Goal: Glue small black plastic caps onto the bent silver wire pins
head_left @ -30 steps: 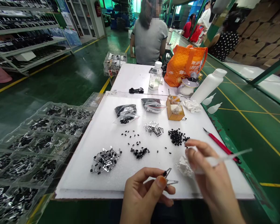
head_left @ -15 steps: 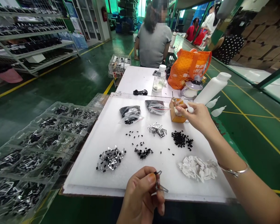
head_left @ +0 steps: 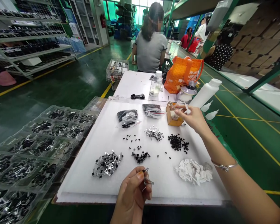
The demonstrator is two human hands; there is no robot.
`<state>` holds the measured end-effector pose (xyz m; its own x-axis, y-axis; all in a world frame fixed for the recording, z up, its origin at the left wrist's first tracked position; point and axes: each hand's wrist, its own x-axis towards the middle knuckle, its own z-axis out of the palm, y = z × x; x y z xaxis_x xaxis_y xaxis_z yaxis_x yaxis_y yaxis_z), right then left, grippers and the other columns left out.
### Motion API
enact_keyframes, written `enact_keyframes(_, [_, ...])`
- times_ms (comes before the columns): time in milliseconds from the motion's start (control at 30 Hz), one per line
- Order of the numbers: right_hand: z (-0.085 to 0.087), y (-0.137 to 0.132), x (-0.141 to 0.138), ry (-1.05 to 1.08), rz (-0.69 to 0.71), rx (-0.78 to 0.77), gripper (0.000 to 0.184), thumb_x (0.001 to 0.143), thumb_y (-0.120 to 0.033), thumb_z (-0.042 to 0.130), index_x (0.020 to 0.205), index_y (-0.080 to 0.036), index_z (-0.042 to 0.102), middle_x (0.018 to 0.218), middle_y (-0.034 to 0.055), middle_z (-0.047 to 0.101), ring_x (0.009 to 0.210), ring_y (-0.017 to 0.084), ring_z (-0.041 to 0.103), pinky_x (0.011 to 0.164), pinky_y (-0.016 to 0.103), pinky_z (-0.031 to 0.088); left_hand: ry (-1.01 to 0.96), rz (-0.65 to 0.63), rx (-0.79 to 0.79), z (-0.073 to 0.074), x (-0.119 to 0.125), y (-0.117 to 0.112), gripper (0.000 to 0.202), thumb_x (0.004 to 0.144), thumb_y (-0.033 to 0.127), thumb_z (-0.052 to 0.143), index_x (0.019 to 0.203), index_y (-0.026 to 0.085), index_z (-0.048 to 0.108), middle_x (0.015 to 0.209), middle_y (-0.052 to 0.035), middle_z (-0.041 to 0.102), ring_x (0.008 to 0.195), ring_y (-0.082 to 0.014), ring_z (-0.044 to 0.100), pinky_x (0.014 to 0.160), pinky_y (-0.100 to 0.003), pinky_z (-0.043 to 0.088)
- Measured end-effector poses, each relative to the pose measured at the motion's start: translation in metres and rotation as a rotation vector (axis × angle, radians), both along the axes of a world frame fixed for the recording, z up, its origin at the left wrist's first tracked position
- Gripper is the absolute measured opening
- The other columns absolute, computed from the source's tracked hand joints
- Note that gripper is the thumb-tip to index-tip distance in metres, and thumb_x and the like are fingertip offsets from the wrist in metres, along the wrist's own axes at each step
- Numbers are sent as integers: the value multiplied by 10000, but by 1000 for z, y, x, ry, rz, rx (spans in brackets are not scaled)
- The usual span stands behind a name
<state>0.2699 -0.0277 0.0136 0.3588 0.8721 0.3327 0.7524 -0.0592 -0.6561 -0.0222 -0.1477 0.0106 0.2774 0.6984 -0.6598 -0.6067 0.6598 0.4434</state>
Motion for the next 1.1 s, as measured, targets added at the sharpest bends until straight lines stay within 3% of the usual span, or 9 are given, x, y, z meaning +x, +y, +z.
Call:
enact_keyframes(67, [0, 1, 0, -16, 0, 3, 460, 808, -604, 674, 827, -157, 786, 679, 49, 710, 530, 169, 534, 565, 314, 397, 7, 7, 1, -1, -1, 0, 392, 498, 250, 972, 665, 150, 632, 551, 46, 641, 461, -52, 568, 460, -139, 453])
enact_keyframes(167, [-1, -1, -1, -47, -28, 67, 411, 849, -559, 654, 826, -169, 782, 702, 68, 727, 602, 204, 583, 611, 327, 406, 10, 24, 6, -2, 0, 0, 362, 512, 218, 965, 667, 143, 646, 568, 39, 656, 505, -56, 591, 528, -147, 490])
enact_keyframes(333, [-1, -8, -5, -33, -24, 173, 344, 800, -548, 722, 737, -212, 758, 752, 72, 737, 693, 244, 636, 667, 348, 443, 14, 36, 45, -2, 6, -1, 320, 520, 222, 952, 676, 140, 685, 581, 23, 661, 544, -82, 587, 566, -193, 491])
enact_keyframes(467, [10, -45, -33, 50, -186, 414, 320, 944, -487, 591, 946, -205, 744, 927, 118, 723, 785, 250, 601, 689, 374, 447, 38, 35, 98, -1, 10, -1, 284, 554, 259, 933, 654, 143, 694, 590, 8, 660, 558, -103, 578, 589, -229, 484])
enact_keyframes(533, [17, -76, -56, 174, -193, 472, 281, 977, -465, 562, 1005, -233, 717, 877, 79, 684, 602, 185, 507, 558, 340, 405, 63, 41, 134, -1, 12, -3, 267, 576, 275, 923, 659, 145, 706, 593, 9, 656, 572, -112, 578, 605, -237, 476])
enact_keyframes(600, [21, -109, -80, 625, 38, 347, 154, 949, -399, 644, 917, -267, 716, 767, 19, 630, 500, 124, 438, 476, 288, 342, 93, 45, 173, -1, 13, -5, 254, 613, 302, 910, 680, 147, 722, 608, 9, 656, 595, -120, 585, 636, -244, 471])
enact_keyframes(667, [20, -136, -98, 771, 126, 247, 112, 934, -370, 679, 916, -272, 729, 756, 20, 631, 514, 117, 477, 445, 257, 350, 123, 45, 208, -1, 14, -7, 249, 657, 335, 892, 708, 151, 732, 631, 8, 656, 622, -129, 591, 670, -252, 463])
enact_keyframes(767, [14, -155, -108, 743, 100, 238, 142, 900, -397, 719, 897, -256, 741, 770, 45, 652, 540, 137, 520, 416, 252, 362, 165, 37, 236, -2, 15, -10, 243, 699, 362, 869, 742, 166, 732, 654, 3, 665, 657, -144, 596, 711, -265, 451])
enact_keyframes(1100, [9, -154, -116, 666, 116, 255, 111, 897, -360, 724, 857, -260, 750, 790, 59, 663, 570, 158, 544, 444, 275, 389, 251, 34, 249, -3, 17, -10, 265, 685, 393, 871, 737, 182, 720, 618, 3, 637, 659, -174, 594, 741, -301, 465])
